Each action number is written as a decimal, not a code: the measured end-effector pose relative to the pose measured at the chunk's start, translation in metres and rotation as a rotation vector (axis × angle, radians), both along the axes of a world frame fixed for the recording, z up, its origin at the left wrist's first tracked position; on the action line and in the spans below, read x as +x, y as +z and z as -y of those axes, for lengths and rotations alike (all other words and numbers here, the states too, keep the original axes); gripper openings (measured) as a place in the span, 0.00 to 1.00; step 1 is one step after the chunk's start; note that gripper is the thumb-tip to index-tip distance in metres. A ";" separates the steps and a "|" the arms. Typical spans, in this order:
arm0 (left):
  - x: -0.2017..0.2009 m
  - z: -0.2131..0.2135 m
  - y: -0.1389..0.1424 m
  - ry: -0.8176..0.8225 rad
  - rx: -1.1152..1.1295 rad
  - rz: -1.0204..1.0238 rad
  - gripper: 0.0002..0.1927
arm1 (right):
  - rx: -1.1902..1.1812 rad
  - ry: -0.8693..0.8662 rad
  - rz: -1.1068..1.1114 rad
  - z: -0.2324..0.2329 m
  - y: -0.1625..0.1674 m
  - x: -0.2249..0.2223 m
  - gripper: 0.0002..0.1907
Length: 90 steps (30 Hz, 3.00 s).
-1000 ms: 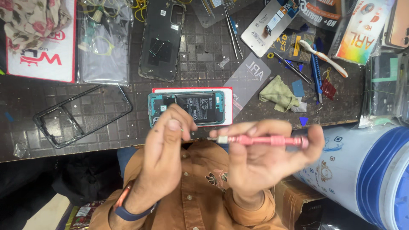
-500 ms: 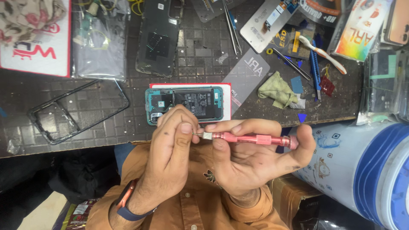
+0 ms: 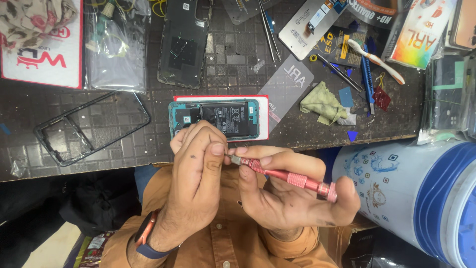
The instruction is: The person uses a screwdriver to remove screws from the internal frame of a disassembled smartphone. The person removes several screws from around the battery and camera module and places them on the workbench.
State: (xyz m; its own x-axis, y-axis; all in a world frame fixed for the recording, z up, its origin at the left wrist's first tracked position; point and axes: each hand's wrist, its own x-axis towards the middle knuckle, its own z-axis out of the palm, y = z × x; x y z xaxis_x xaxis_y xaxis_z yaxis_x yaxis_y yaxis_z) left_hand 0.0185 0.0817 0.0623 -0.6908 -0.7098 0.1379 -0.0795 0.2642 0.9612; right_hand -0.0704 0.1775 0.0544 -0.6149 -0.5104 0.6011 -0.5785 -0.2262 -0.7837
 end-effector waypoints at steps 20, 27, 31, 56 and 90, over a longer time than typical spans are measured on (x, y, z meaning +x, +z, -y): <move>0.002 0.024 -0.069 0.180 -0.570 0.264 0.29 | 0.110 0.057 0.038 0.000 -0.092 -0.084 0.50; 0.002 0.023 -0.074 0.155 -0.552 0.287 0.27 | 0.130 0.136 0.041 0.007 -0.103 -0.089 0.48; 0.001 0.023 -0.075 0.161 -0.557 0.277 0.25 | 0.164 0.143 0.024 0.008 -0.102 -0.092 0.48; 0.000 0.021 -0.076 0.165 -0.562 0.274 0.22 | 0.561 0.213 -0.489 0.023 -0.011 -0.125 0.19; 0.001 0.023 -0.075 0.161 -0.565 0.280 0.25 | 1.212 0.314 -1.179 0.060 0.066 -0.137 0.20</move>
State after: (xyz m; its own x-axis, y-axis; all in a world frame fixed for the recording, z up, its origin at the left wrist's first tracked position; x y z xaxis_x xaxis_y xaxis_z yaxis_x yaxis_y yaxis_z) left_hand 0.0194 0.0590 -0.0129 -0.6459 -0.6785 0.3499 -0.3879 0.6865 0.6150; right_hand -0.2076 0.1173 0.1204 0.0459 -0.9845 -0.1690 -0.9759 -0.0803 0.2027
